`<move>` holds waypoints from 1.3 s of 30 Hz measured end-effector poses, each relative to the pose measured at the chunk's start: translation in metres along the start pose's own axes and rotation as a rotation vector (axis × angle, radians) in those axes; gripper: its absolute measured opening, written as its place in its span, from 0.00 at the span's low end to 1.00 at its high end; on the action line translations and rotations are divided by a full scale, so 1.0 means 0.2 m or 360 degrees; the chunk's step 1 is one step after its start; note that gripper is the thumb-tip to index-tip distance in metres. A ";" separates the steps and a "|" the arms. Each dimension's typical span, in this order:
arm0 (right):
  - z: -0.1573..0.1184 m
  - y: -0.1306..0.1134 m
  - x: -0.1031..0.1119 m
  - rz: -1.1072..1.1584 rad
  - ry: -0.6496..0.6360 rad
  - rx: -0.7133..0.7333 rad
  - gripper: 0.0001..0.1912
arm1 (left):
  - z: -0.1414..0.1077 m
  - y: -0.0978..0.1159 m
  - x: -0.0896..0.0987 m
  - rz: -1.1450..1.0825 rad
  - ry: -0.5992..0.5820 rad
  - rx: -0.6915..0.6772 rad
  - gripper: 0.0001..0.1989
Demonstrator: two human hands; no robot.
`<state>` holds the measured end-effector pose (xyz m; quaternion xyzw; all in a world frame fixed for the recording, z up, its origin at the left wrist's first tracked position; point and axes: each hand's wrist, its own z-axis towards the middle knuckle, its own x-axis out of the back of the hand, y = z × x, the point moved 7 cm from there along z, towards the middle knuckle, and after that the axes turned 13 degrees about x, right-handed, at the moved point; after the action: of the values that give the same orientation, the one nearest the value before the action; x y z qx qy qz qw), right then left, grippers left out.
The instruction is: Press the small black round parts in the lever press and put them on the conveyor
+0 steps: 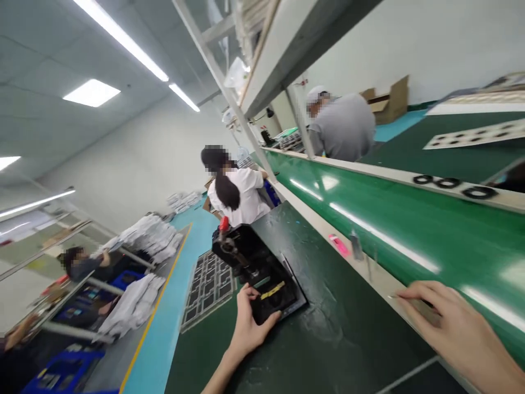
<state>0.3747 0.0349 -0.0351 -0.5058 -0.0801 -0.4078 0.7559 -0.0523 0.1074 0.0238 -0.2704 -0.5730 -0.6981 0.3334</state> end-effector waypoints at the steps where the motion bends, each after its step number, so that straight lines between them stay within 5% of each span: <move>1: 0.00 -0.03 0.00 0.0050 -0.0051 -0.0057 0.24 | 0.01 -0.01 0.01 0.0022 0.0018 -0.0011 0.27; 4: 0.01 -0.12 0.01 0.0143 -0.0105 -0.0196 0.23 | 0.03 -0.05 0.04 0.0076 0.0090 -0.0049 0.28; 8: 0.02 -0.22 0.01 0.0145 -0.0134 -0.0082 0.27 | 0.05 -0.09 0.07 0.0118 0.0129 -0.0076 0.28; 34: 0.02 -0.17 0.12 -0.0101 -0.0039 -0.0115 0.24 | 0.03 0.06 0.02 0.0084 0.0168 -0.0229 0.27; 39: 0.05 -0.21 0.15 -0.0156 -0.0089 0.0083 0.23 | 0.00 0.09 -0.02 0.0045 0.0090 -0.0224 0.24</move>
<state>0.3688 0.0210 0.0146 -0.4926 -0.1365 -0.4279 0.7454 -0.0356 0.1051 0.0308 -0.2815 -0.5091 -0.7393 0.3393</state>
